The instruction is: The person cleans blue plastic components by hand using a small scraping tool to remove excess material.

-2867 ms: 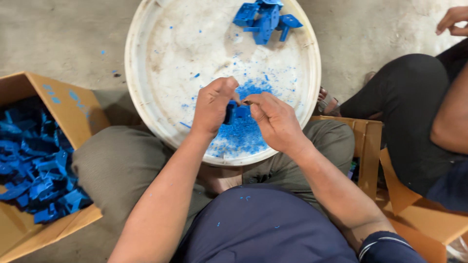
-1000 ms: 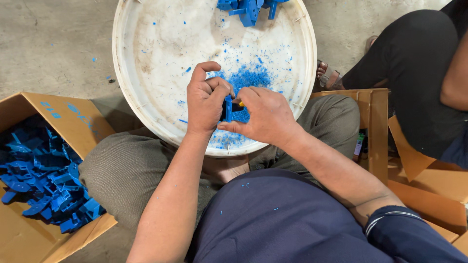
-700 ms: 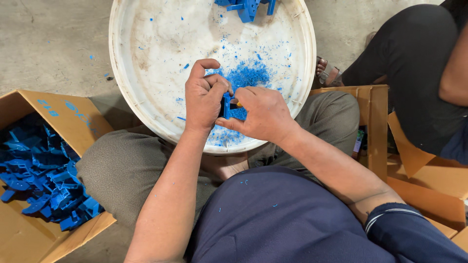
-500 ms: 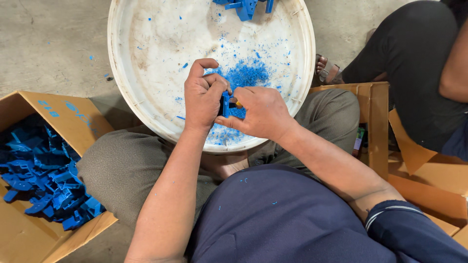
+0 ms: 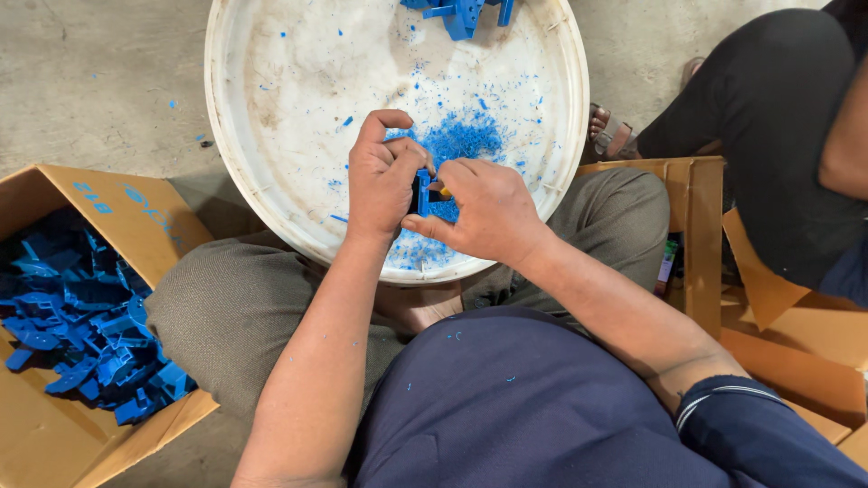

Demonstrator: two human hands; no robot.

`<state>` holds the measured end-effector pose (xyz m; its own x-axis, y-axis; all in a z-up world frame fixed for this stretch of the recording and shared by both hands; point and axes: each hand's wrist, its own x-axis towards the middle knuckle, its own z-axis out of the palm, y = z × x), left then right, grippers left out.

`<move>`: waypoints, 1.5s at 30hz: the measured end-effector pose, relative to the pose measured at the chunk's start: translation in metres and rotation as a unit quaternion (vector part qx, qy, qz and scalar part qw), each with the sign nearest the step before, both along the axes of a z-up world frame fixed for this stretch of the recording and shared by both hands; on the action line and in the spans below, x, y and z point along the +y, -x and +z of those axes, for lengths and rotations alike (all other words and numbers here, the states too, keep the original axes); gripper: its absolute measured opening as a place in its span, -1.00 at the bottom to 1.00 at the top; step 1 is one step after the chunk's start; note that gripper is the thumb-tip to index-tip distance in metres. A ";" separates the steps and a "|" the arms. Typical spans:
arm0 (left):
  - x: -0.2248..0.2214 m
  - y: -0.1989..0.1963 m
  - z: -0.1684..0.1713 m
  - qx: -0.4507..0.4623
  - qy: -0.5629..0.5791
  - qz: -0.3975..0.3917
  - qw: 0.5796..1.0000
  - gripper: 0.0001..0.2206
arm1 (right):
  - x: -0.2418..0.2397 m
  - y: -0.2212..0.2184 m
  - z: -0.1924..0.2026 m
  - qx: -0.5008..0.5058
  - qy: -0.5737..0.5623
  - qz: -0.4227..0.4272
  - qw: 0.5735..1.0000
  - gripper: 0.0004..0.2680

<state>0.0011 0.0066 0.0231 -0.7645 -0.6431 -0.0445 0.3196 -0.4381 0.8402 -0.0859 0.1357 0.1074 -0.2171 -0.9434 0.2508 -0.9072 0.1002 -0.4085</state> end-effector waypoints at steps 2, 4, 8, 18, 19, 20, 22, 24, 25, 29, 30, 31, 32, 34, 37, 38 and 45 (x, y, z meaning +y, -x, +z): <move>0.000 0.000 0.000 0.003 -0.003 -0.001 1.000 -0.71 | 0.000 -0.001 0.000 -0.006 -0.002 0.000 1.000 -0.61; 0.000 0.000 0.000 0.004 -0.006 -0.002 1.000 -0.71 | -0.001 0.000 0.000 -0.012 0.000 0.004 1.000 -0.61; 0.000 0.001 0.000 0.009 -0.009 -0.001 1.000 -0.71 | 0.000 0.000 -0.002 -0.015 -0.006 0.010 1.000 -0.62; 0.000 0.000 0.005 0.002 -0.016 0.003 1.000 -0.72 | 0.002 -0.004 -0.005 -0.007 0.036 0.018 0.999 -0.64; -0.001 0.000 0.006 0.005 -0.011 0.004 1.000 -0.72 | 0.001 -0.004 -0.004 -0.008 0.034 0.013 0.999 -0.63; 0.000 0.000 0.006 0.009 -0.007 0.005 1.000 -0.72 | 0.002 -0.003 -0.004 -0.009 0.030 0.009 0.999 -0.62; 0.001 0.000 0.005 0.013 -0.004 0.006 1.000 -0.72 | 0.003 -0.003 -0.004 -0.007 0.025 0.005 1.000 -0.61; 0.001 0.000 0.005 0.014 -0.005 0.006 1.000 -0.73 | 0.003 -0.003 -0.005 -0.001 0.022 0.006 1.000 -0.61; 0.001 0.000 0.005 0.013 -0.006 0.009 1.000 -0.73 | 0.002 -0.003 -0.005 0.003 0.018 0.005 1.000 -0.62; 0.000 0.000 0.006 0.009 0.000 0.017 1.000 -0.74 | 0.002 -0.005 -0.008 0.017 0.012 0.001 1.000 -0.62; 0.000 -0.001 0.006 0.008 0.004 0.019 1.000 -0.74 | 0.002 -0.006 -0.009 0.019 0.013 0.001 1.000 -0.61; 0.000 -0.001 0.007 0.007 0.003 0.021 1.000 -0.74 | 0.002 -0.006 -0.009 0.018 0.019 -0.001 1.000 -0.61; 0.000 -0.001 0.007 0.006 0.002 0.022 1.000 -0.74 | 0.002 -0.006 -0.009 0.018 0.025 -0.003 1.000 -0.60; -0.001 -0.001 0.007 0.008 0.005 0.025 1.000 -0.75 | 0.002 -0.005 -0.008 0.015 0.029 -0.005 0.999 -0.58; 0.000 0.000 0.006 0.010 0.016 0.028 0.999 -0.75 | 0.002 -0.005 -0.008 0.012 0.022 -0.005 1.000 -0.57; 0.000 0.000 0.006 0.008 0.021 0.028 0.999 -0.75 | 0.002 -0.004 -0.008 0.013 0.020 -0.005 1.000 -0.57; 0.000 0.002 0.004 -0.003 0.019 0.039 0.999 -0.75 | 0.002 -0.006 -0.014 0.031 0.025 -0.007 0.999 -0.57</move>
<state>-0.0005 0.0064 0.0275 -0.7124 -0.7014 -0.0231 0.3462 -0.3799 0.8578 -0.0802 0.1382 0.0929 -0.2121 -0.9261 0.3119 -0.9300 0.0932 -0.3556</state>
